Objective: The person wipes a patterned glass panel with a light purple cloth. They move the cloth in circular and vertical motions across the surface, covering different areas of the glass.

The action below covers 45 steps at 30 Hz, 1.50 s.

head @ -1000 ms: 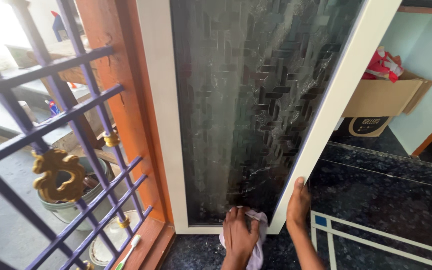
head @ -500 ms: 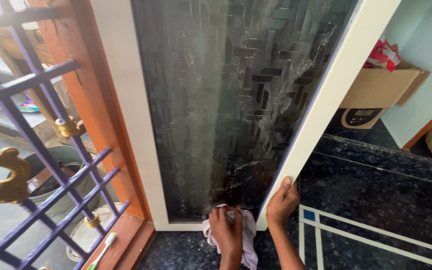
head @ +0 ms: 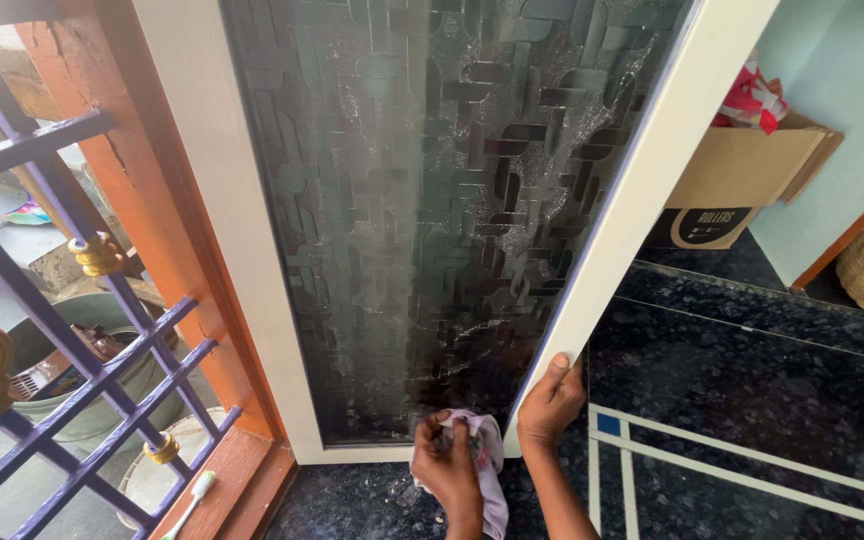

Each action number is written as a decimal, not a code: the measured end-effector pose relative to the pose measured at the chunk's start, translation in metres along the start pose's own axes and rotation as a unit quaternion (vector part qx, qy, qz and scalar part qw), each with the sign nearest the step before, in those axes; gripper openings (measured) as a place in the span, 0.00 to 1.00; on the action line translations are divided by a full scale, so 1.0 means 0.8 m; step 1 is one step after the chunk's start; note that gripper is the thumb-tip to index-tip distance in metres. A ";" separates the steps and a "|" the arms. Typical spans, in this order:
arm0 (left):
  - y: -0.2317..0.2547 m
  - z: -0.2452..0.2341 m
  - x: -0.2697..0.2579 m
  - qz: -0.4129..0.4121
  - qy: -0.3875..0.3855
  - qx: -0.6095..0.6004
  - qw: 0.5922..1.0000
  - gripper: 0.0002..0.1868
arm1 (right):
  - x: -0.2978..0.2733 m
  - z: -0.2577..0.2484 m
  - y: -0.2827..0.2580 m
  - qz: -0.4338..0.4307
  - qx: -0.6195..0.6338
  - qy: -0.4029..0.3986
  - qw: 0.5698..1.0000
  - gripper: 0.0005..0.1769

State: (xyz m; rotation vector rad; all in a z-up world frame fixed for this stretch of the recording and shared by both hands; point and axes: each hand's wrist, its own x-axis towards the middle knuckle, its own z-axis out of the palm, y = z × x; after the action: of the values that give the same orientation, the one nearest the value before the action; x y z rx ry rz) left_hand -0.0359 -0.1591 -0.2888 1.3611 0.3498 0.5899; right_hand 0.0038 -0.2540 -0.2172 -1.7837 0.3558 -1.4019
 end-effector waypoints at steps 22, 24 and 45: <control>0.010 0.013 -0.022 -0.057 -0.036 0.050 0.996 0.04 | -0.005 -0.008 0.011 0.034 -0.038 -0.012 0.999 0.46; 0.012 0.022 -0.014 -0.220 -0.009 0.000 0.975 0.04 | -0.005 -0.007 0.017 0.072 -0.036 -0.038 0.996 0.47; -0.030 0.022 -0.016 -0.106 0.050 -0.229 0.966 0.03 | -0.006 -0.014 0.009 0.009 -0.025 -0.036 0.999 0.45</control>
State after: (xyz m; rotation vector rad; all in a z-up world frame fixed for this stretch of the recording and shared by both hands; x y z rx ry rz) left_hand -0.0319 -0.1829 -0.3098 0.8401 0.4062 0.5215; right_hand -0.0061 -0.2601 -0.2255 -1.8628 0.3696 -1.3227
